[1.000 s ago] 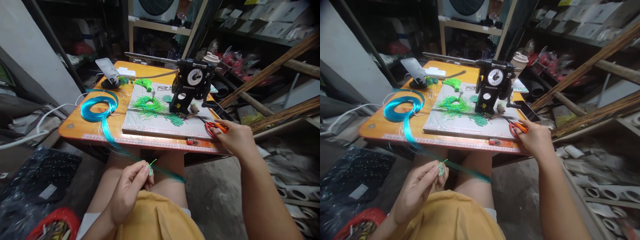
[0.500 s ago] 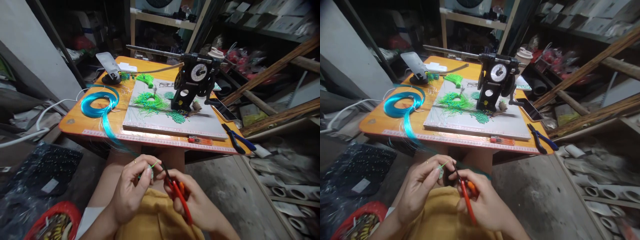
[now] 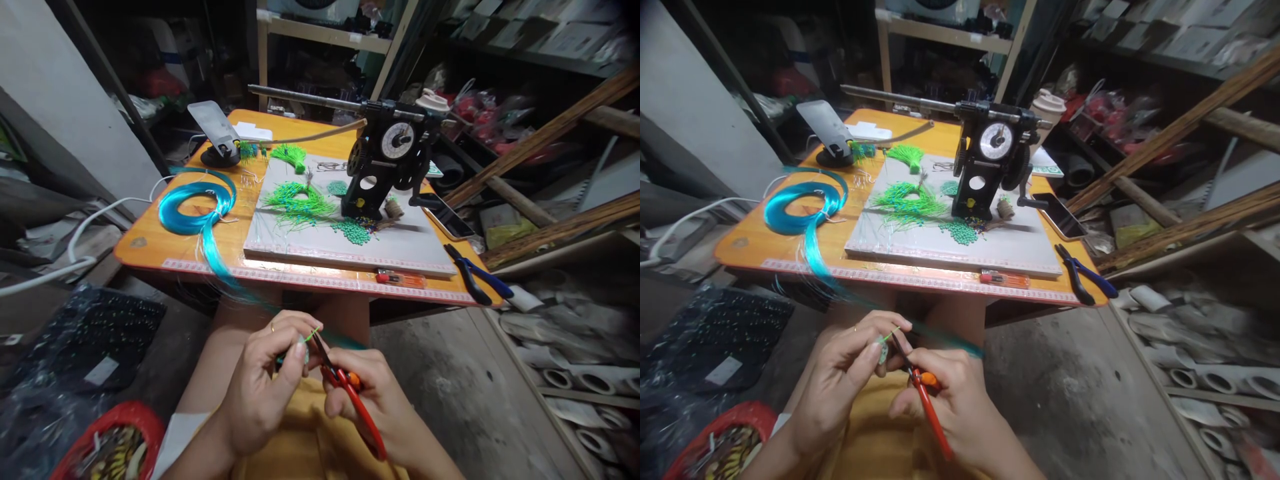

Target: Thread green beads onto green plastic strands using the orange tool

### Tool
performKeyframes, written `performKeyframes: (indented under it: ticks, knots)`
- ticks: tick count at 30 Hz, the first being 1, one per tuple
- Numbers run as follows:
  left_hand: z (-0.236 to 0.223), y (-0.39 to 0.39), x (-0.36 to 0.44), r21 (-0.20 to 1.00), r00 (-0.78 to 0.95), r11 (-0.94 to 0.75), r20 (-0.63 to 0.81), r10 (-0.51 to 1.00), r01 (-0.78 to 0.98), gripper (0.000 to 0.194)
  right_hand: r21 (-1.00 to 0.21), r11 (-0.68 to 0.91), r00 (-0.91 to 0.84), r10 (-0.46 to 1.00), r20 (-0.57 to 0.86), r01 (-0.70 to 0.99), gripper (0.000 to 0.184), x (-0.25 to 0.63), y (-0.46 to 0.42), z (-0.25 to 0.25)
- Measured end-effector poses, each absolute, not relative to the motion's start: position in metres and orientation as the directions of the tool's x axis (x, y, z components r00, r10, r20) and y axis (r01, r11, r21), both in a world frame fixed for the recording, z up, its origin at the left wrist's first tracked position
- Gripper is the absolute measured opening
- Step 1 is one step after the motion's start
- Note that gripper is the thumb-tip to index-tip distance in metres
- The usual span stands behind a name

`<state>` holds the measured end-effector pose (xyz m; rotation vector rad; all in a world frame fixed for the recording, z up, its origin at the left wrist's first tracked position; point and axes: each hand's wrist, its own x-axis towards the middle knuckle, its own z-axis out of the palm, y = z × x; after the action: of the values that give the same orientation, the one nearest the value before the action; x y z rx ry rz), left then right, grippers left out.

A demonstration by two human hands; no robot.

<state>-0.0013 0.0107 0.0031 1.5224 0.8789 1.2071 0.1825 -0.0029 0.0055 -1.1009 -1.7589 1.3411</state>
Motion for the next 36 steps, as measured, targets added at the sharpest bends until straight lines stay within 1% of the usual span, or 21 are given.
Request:
performKeyframes:
  ticks: [5,8,10,12,13,14,15,16,17,18,19,21,24,26,28,29,30,31,32,35,36]
  knots:
    - [0.005,0.011,-0.002,0.962,0.277,-0.274,0.265,0.924,-0.005,0.032,-0.967,0.146,-0.420,0.906,0.046,0.210,0.036,0.178,-0.002,0.008]
    - [0.003,0.011,-0.003,0.962,0.284,-0.273,0.261,0.922,0.001,0.032,-0.953,0.179,-0.402,0.913,0.068,0.244,0.038,0.177,-0.004,0.009]
    - [0.002,0.010,-0.004,0.966,0.277,-0.258,0.245,0.929,0.013,0.032,-0.930,0.218,-0.392,0.915,0.091,0.294,0.039,0.185,-0.002,0.011]
    - [0.001,0.010,-0.005,0.971,0.267,-0.239,0.224,0.937,0.021,0.033,-0.868,0.274,-0.333,0.933,0.135,0.415,0.035,0.203,0.007,0.017]
    - [0.001,0.010,-0.005,0.973,0.266,-0.228,0.214,0.940,0.024,0.033,-0.804,0.304,-0.275,0.944,0.182,0.511,0.033,0.216,0.016,0.021]
    - [0.001,0.010,-0.005,0.974,0.264,-0.224,0.209,0.941,0.026,0.034,-0.711,0.284,-0.180,0.959,0.220,0.643,0.036,0.230,0.027,0.026]
    - [0.000,0.010,-0.005,0.975,0.268,-0.222,0.206,0.941,0.029,0.034,-0.576,0.255,-0.104,0.954,0.281,0.777,0.040,0.245,0.041,0.032]
    - [0.000,0.011,-0.004,0.975,0.270,-0.221,0.205,0.941,0.031,0.034,-0.411,0.193,-0.060,0.947,0.316,0.891,0.044,0.260,0.056,0.038]
    - [0.000,0.011,-0.004,0.975,0.272,-0.220,0.204,0.941,0.032,0.034,-0.237,0.109,-0.022,0.940,0.340,0.965,0.047,0.274,0.073,0.043]
    - [0.000,0.011,-0.004,0.975,0.273,-0.220,0.204,0.940,0.030,0.034,-0.088,0.034,-0.002,0.941,0.339,0.996,0.050,0.286,0.090,0.048]
    - [-0.001,0.011,-0.004,0.975,0.275,-0.220,0.204,0.940,0.027,0.034,0.020,-0.017,0.009,0.944,0.331,1.000,0.052,0.296,0.106,0.051]
    - [-0.001,0.012,-0.004,0.976,0.278,-0.217,0.203,0.939,0.020,0.034,0.151,-0.031,-0.018,0.949,0.314,0.988,0.053,0.311,0.131,0.053]
    - [0.000,0.012,-0.006,0.979,0.273,-0.202,0.188,0.944,0.025,0.036,0.187,-0.007,-0.058,0.938,0.342,0.982,0.045,0.317,0.146,0.049]
    - [0.001,0.014,-0.006,0.982,0.262,-0.187,0.172,0.950,0.035,0.037,0.128,0.052,-0.102,0.897,0.430,0.990,0.034,0.314,0.139,0.044]
    - [0.003,0.016,-0.007,0.984,0.258,-0.175,0.159,0.953,0.037,0.039,0.030,0.243,-0.225,0.836,0.501,0.969,0.023,0.308,0.123,0.039]
    - [0.003,0.018,-0.007,0.985,0.257,-0.170,0.155,0.954,0.036,0.040,-0.005,0.358,-0.303,0.800,0.517,0.934,0.021,0.306,0.114,0.035]
    - [0.004,0.019,-0.007,0.986,0.256,-0.165,0.150,0.955,0.036,0.040,-0.021,0.450,-0.376,0.771,0.514,0.893,0.020,0.303,0.105,0.032]
    - [0.004,0.020,-0.007,0.986,0.253,-0.161,0.146,0.956,0.037,0.041,-0.014,0.505,-0.433,0.753,0.496,0.863,0.019,0.302,0.096,0.028]
    - [0.004,0.020,-0.007,0.987,0.251,-0.157,0.142,0.958,0.041,0.042,0.009,0.525,-0.465,0.746,0.476,0.851,0.019,0.301,0.089,0.023]
    - [0.004,0.020,-0.006,0.987,0.257,-0.146,0.125,0.958,0.064,0.044,0.087,0.477,-0.463,0.769,0.440,0.875,0.033,0.300,0.074,0.014]
    - [0.004,0.020,-0.006,0.987,0.262,-0.142,0.119,0.958,0.071,0.044,0.101,0.466,-0.462,0.778,0.425,0.879,0.033,0.300,0.070,0.012]
